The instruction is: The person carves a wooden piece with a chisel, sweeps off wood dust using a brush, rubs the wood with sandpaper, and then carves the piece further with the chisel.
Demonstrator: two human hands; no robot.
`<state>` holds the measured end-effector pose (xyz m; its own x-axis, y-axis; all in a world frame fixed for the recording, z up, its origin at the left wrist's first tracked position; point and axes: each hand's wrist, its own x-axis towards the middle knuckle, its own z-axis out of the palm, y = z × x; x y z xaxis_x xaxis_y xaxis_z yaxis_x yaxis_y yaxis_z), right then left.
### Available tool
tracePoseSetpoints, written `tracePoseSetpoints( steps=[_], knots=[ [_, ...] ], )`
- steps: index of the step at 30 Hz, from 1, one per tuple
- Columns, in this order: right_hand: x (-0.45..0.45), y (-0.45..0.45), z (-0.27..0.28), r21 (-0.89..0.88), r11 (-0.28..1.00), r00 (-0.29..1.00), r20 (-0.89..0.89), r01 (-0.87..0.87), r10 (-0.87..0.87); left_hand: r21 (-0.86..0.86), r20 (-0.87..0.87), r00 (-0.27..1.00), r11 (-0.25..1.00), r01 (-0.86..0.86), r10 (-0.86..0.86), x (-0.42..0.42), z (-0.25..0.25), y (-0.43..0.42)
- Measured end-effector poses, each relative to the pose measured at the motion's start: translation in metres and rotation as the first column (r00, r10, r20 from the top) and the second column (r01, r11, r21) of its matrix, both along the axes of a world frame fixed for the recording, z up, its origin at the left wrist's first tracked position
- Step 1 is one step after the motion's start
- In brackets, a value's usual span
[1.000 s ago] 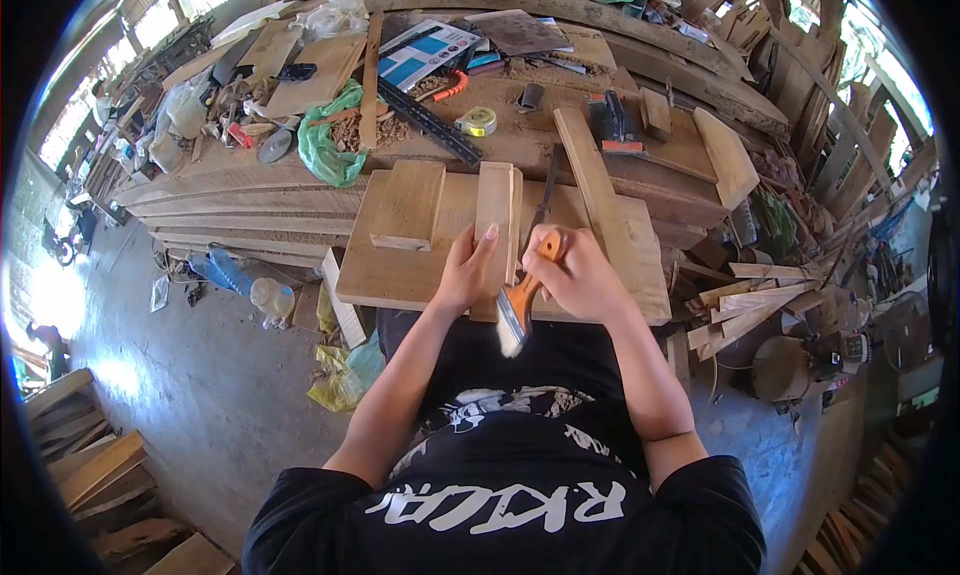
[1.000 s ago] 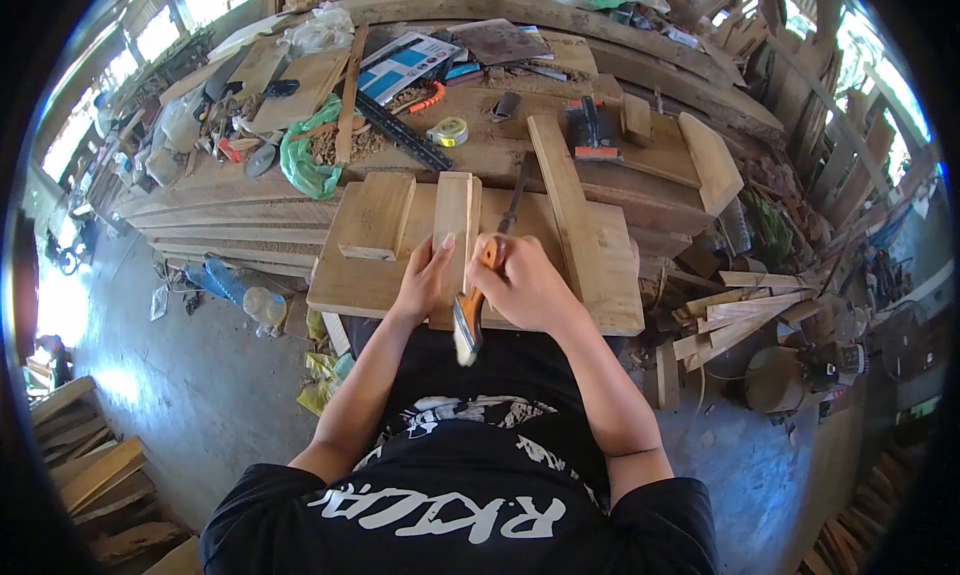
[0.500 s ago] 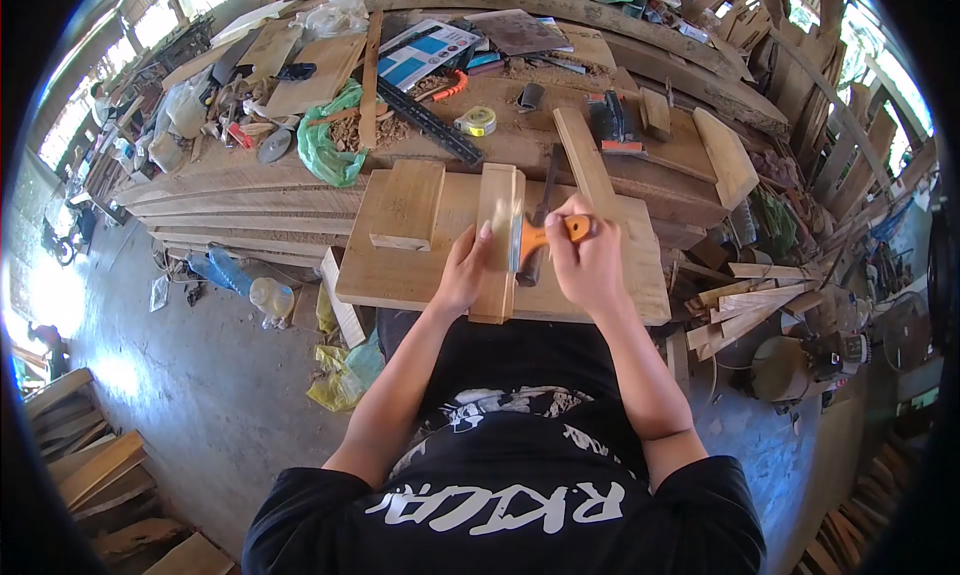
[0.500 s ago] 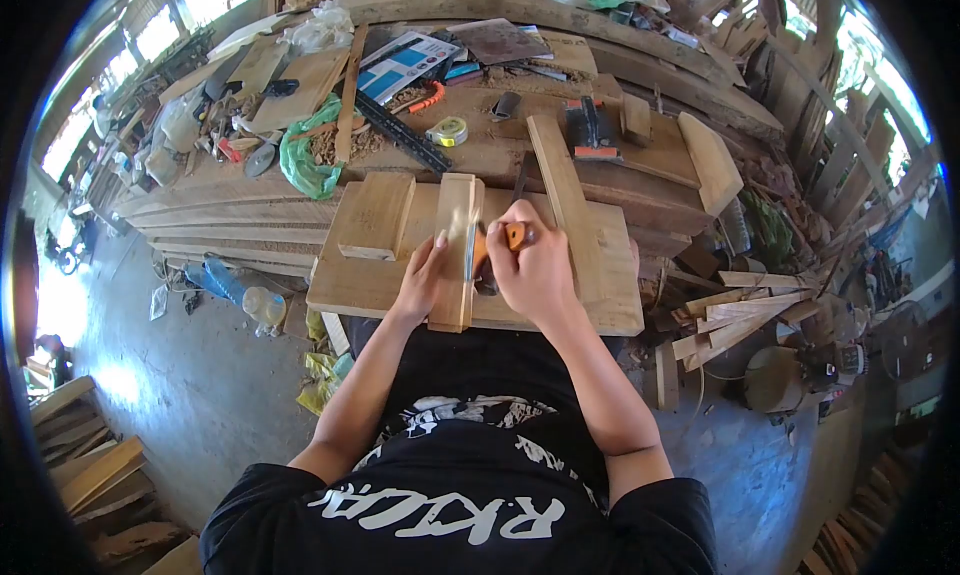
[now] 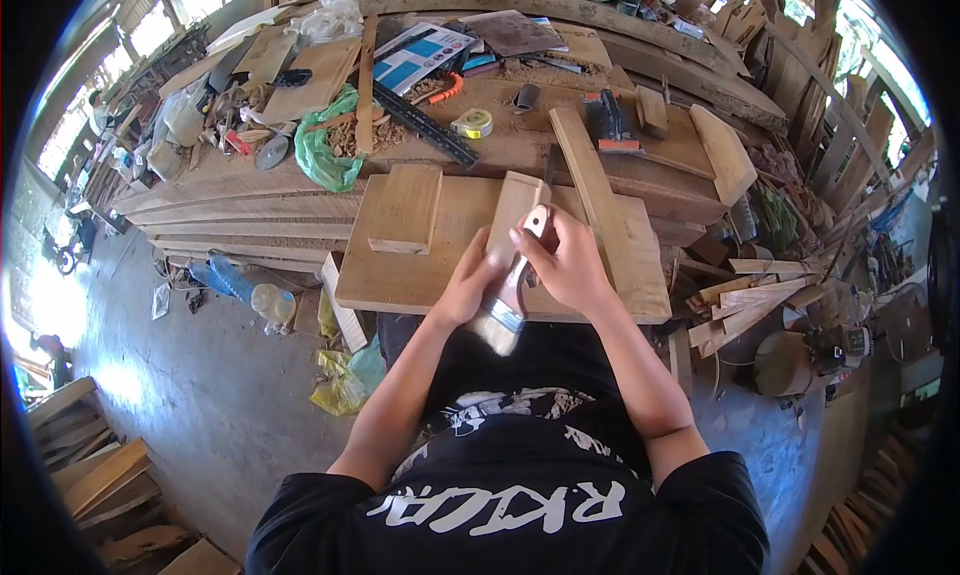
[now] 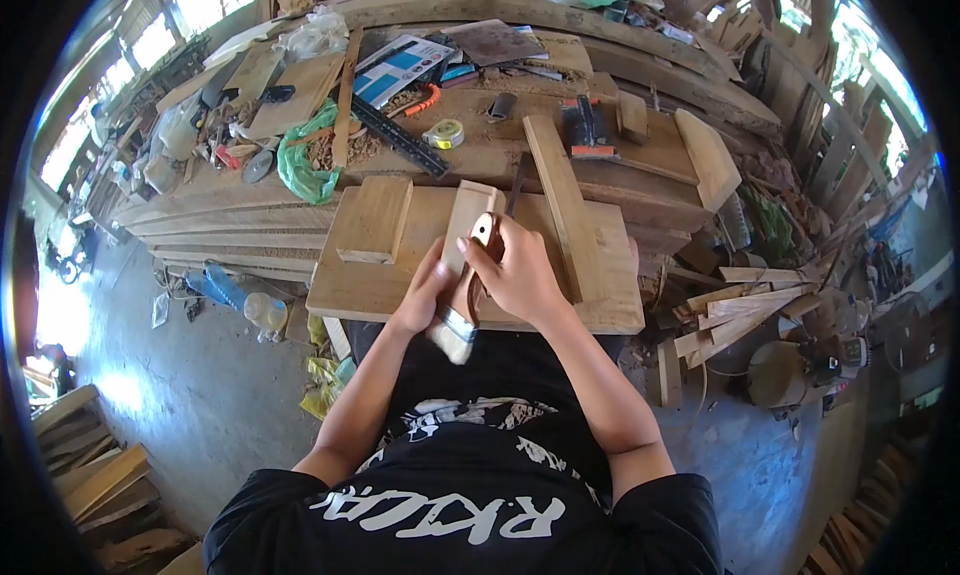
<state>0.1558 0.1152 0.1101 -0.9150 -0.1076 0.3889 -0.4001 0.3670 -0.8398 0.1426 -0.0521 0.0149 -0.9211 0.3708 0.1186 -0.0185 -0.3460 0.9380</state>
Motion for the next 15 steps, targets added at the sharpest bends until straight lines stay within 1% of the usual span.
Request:
tracePoseSetpoints(
  steps=[1,2,3,5,6,7,9,10,11,12,13,14,15],
  knots=[
    [-0.003,0.002,-0.005,0.034,0.999,0.998,-0.042,0.042,-0.04,-0.062,-0.009,0.995,0.993,0.101,-0.102,0.007,0.015,-0.001],
    [-0.005,0.003,-0.008,0.068,0.994,0.993,-0.086,0.084,-0.078,-0.215,-0.274,0.958,0.976,0.019,-0.079,0.005,0.015,0.001],
    [-0.004,0.003,-0.007,0.069,0.992,0.992,-0.072,0.104,-0.099,-0.316,-0.518,0.854,0.938,-0.139,-0.048,0.004,0.015,0.004],
    [-0.001,0.004,-0.003,0.166,0.973,0.977,-0.164,0.16,-0.132,-0.241,-0.353,0.936,0.968,-0.072,-0.018,0.007,0.004,0.012],
    [0.0,0.004,-0.002,0.212,0.959,0.967,-0.21,0.19,-0.145,-0.199,-0.263,0.965,0.979,-0.045,-0.009,0.01,0.008,0.014],
    [-0.001,0.005,-0.002,0.156,0.961,0.953,-0.239,0.228,-0.187,-0.183,-0.259,0.966,0.982,-0.033,-0.016,0.014,0.014,0.015],
    [-0.005,0.008,-0.005,0.041,0.954,0.918,-0.287,0.297,-0.273,-0.013,-0.165,0.983,0.996,-0.086,0.083,0.018,0.025,0.022],
    [-0.008,0.009,-0.006,-0.022,0.96,0.934,-0.225,0.28,-0.277,0.071,-0.113,0.985,0.99,-0.119,0.127,0.02,0.033,0.024],
    [-0.01,0.011,-0.01,-0.086,0.96,0.947,-0.16,0.268,-0.279,0.051,-0.128,0.98,0.988,-0.149,0.154,0.022,0.044,0.022],
    [-0.013,0.013,-0.016,-0.151,0.954,0.956,-0.095,0.261,-0.277,0.086,-0.104,0.974,0.978,-0.191,0.199,0.02,0.046,0.023],
    [-0.022,0.016,-0.03,-0.146,0.974,0.978,-0.09,0.176,-0.19,0.119,-0.079,0.966,0.965,-0.234,0.244,0.018,0.048,0.024],
    [-0.026,0.017,-0.044,-0.21,0.973,0.995,0.029,0.1,-0.096,0.15,-0.054,0.956,0.949,-0.278,0.289,0.015,0.051,0.024],
    [-0.025,0.015,-0.053,-0.281,0.959,0.99,0.14,0.03,0.01,0.181,-0.091,0.935,0.929,-0.324,0.344,0.016,0.06,0.028]
  ],
)
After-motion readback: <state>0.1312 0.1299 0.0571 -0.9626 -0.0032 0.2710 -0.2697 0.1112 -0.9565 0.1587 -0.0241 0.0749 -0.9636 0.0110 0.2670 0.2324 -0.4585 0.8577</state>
